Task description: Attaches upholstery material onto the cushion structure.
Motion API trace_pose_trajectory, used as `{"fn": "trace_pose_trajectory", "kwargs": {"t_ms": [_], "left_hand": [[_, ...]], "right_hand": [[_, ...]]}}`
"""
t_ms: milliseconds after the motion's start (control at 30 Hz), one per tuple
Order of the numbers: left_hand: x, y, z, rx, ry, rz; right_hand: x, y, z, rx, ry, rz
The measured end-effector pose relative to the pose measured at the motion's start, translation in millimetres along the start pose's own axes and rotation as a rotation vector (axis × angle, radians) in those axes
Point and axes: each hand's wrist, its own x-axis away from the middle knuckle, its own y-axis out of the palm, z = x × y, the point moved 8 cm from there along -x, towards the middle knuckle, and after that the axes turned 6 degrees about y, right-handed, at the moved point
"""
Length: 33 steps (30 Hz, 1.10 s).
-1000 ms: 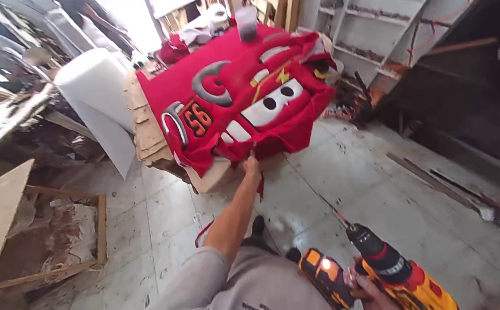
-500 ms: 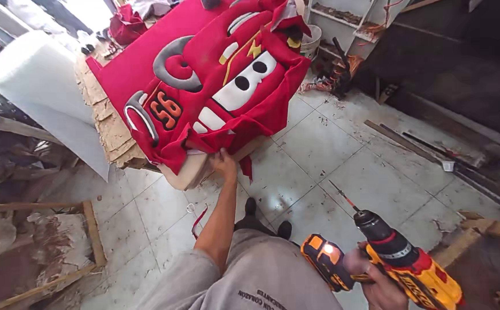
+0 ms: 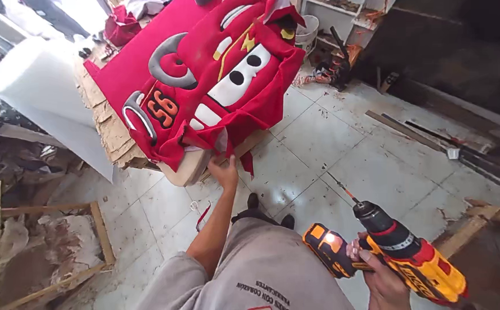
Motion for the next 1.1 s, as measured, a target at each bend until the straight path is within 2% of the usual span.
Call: {"fn": "trace_pose_trajectory", "kwargs": {"t_ms": [67,167,333,433,500,533,600,667,700,733,767,833,900,933,1000,1100], "left_hand": [[-30,20,-1,-0.075,-0.037,0.081],[-61,58,-2,-0.279,-0.204,-0.076],[-60,73,15,-0.266,-0.078,-0.259],[-63,60,28,-0.085,-0.095,-0.381],[-73,56,47,0.163,-0.143,-0.492],[-82,51,60,0.292,-0.218,-0.552],[-120,38,77,0.498,-0.421,-0.538],[-164,32,77,0.584,-0.553,-0.554],[-182,29,76,0.531,-0.506,-0.602],[-194,23,81,0.407,-0.363,-0.654],[-199,13,93,0.201,-0.146,-0.667],[-165,-14,125,-0.297,0.385,-0.61],[-109,-27,120,-0.648,0.778,-0.514],[-94,-26,103,-0.755,0.835,-0.494],[-96,-28,68,-0.813,0.754,-0.503],[-122,-35,61,-0.757,0.712,-0.493]], "right_hand": [[-2,0,3,-0.025,0.002,-0.009],[-4,5,4,-0.044,0.01,-0.027],[9,4,9,-0.027,0.018,-0.005],[9,3,13,-0.057,0.013,0.012],[1,4,12,-0.084,0.011,-0.001],[-2,6,11,-0.096,0.016,-0.013],[-5,10,11,-0.107,0.029,-0.049],[-7,15,12,-0.09,0.041,-0.083],[-7,19,13,-0.079,0.046,-0.091],[-6,22,15,-0.068,0.05,-0.093],[-7,26,17,-0.055,0.052,-0.092],[-8,31,21,-0.02,0.051,-0.076],[-9,35,23,0.03,0.042,-0.058],[-10,36,25,0.053,0.041,-0.047],[-15,41,27,0.078,0.06,-0.063],[-31,54,27,0.094,0.084,-0.13]]}}
